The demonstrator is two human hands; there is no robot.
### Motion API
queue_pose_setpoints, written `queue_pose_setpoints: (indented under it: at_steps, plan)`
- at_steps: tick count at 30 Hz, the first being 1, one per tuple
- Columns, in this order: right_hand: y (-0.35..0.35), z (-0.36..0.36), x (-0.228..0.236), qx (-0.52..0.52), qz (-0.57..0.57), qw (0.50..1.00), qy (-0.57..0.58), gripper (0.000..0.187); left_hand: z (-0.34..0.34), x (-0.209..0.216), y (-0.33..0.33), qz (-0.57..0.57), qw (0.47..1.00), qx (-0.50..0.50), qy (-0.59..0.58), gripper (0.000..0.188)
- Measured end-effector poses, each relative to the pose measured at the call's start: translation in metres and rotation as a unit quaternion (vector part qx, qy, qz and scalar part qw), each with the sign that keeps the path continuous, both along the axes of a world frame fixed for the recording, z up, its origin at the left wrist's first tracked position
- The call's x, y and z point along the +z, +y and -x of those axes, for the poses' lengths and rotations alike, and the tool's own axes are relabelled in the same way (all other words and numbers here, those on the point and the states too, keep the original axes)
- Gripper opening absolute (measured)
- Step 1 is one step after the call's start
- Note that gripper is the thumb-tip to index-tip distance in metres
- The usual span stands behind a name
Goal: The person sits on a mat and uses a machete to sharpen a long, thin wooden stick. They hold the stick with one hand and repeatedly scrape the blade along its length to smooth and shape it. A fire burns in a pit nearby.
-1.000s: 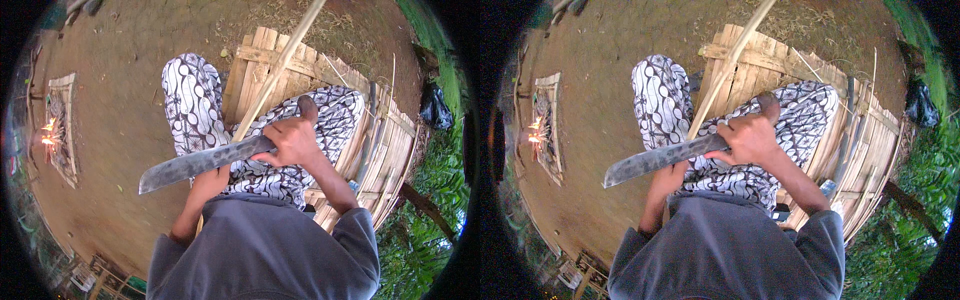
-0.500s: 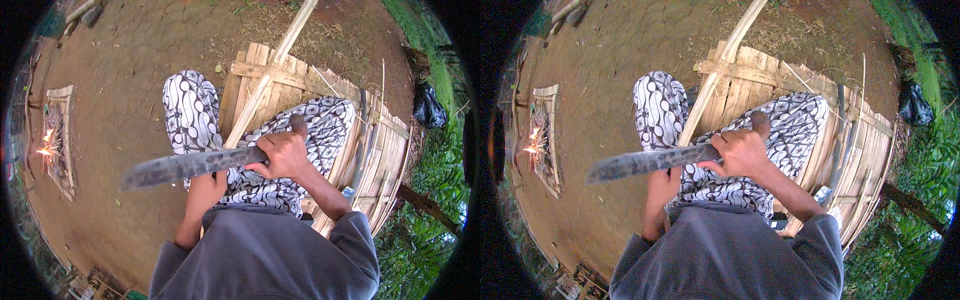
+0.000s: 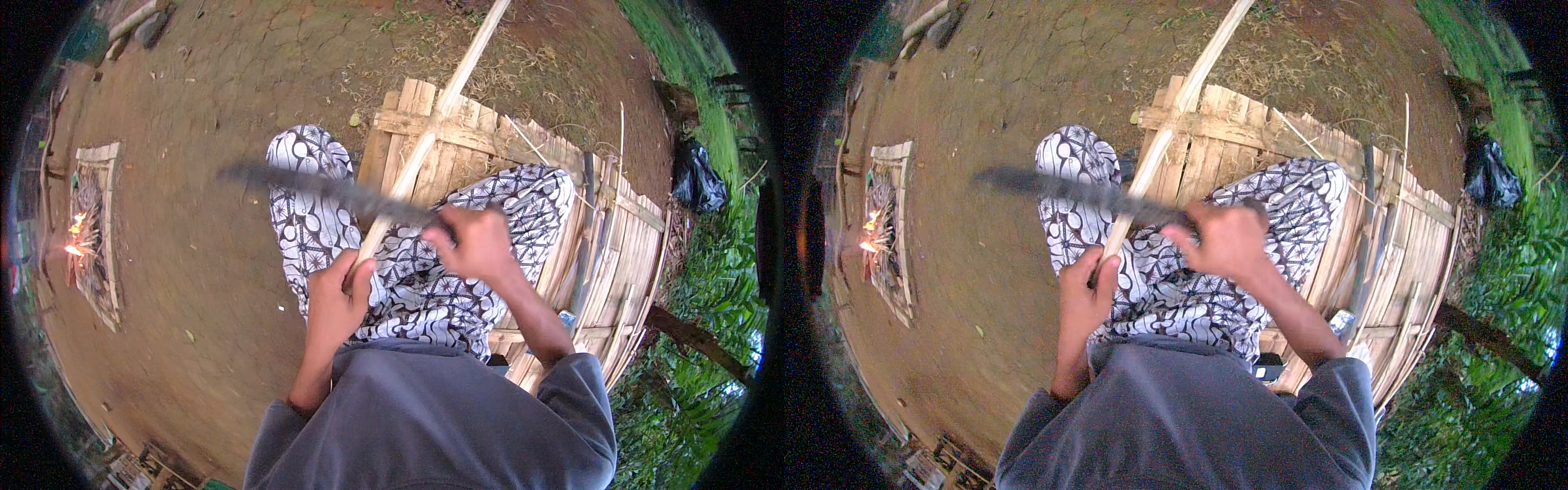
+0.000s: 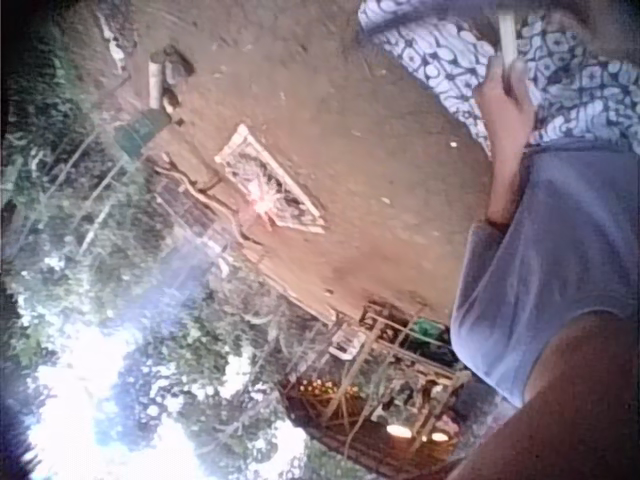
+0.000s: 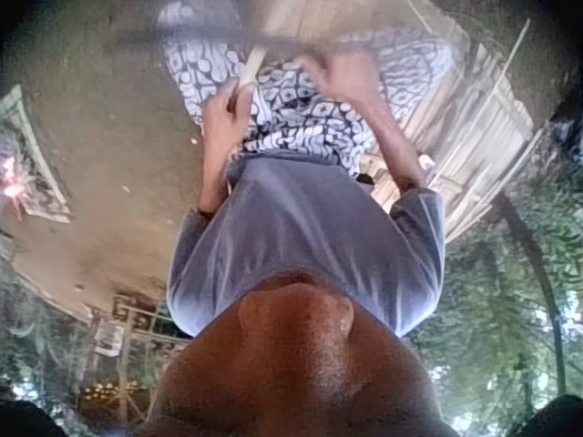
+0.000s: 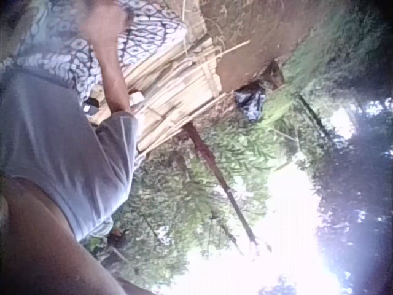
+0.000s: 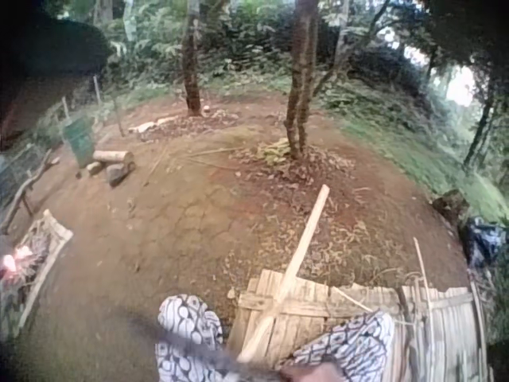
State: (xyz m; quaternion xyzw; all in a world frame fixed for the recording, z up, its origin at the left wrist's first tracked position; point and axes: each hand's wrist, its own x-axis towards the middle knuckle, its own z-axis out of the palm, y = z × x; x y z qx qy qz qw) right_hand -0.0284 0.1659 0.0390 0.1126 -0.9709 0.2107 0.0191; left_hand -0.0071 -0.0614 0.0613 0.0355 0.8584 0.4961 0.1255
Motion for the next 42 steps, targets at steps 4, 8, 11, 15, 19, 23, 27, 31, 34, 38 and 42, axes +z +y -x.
queue_pose_setpoints:
  at_steps: [4,8,11,15,19,23,27,31,34,38,42]
  plan:
    - [-0.023,-0.010,0.000,0.080,0.014,0.997,0.013,0.056,-0.004,-0.020,-0.007,-0.125,0.990,0.048,-0.053,0.015]
    - [0.026,0.022,-0.032,-0.060,-0.043,0.997,-0.005,0.056,-0.013,-0.009,-0.021,-0.061,0.994,0.055,-0.066,0.025]
    - [0.059,0.051,-0.025,-0.278,0.111,0.952,-0.067,0.044,-0.022,-0.006,-0.026,-0.025,0.995,0.047,-0.080,0.023]
    - [0.043,0.042,0.003,-0.220,0.129,0.959,-0.122,0.046,-0.023,-0.020,-0.013,-0.128,0.986,0.041,-0.102,0.023]
    - [-0.005,-0.005,-0.018,-0.025,0.058,0.994,-0.089,0.050,-0.007,-0.009,-0.001,-0.074,0.995,0.043,-0.061,0.021]
    - [-0.022,-0.011,-0.016,0.058,0.025,0.998,-0.016,0.057,-0.011,-0.020,-0.020,-0.045,0.997,0.038,-0.052,0.019]
    - [0.032,0.033,-0.047,-0.085,0.067,0.994,-0.025,0.056,-0.021,0.001,-0.026,-0.046,0.994,0.095,-0.037,0.019]
    - [0.045,0.063,-0.001,-0.202,0.098,0.966,-0.129,0.054,-0.024,-0.009,-0.035,-0.049,0.996,0.057,-0.039,0.018]
    - [0.020,0.043,0.002,-0.149,0.099,0.972,-0.154,0.053,-0.018,-0.007,-0.024,-0.080,0.993,0.068,-0.058,0.018]
    - [-0.020,0.006,-0.007,0.060,0.036,0.996,-0.052,0.046,-0.015,-0.019,-0.019,-0.083,0.990,0.083,-0.073,0.017]
    - [-0.021,0.009,-0.012,0.097,0.008,0.995,0.024,0.056,-0.017,-0.026,-0.027,-0.103,0.990,0.068,-0.063,0.020]
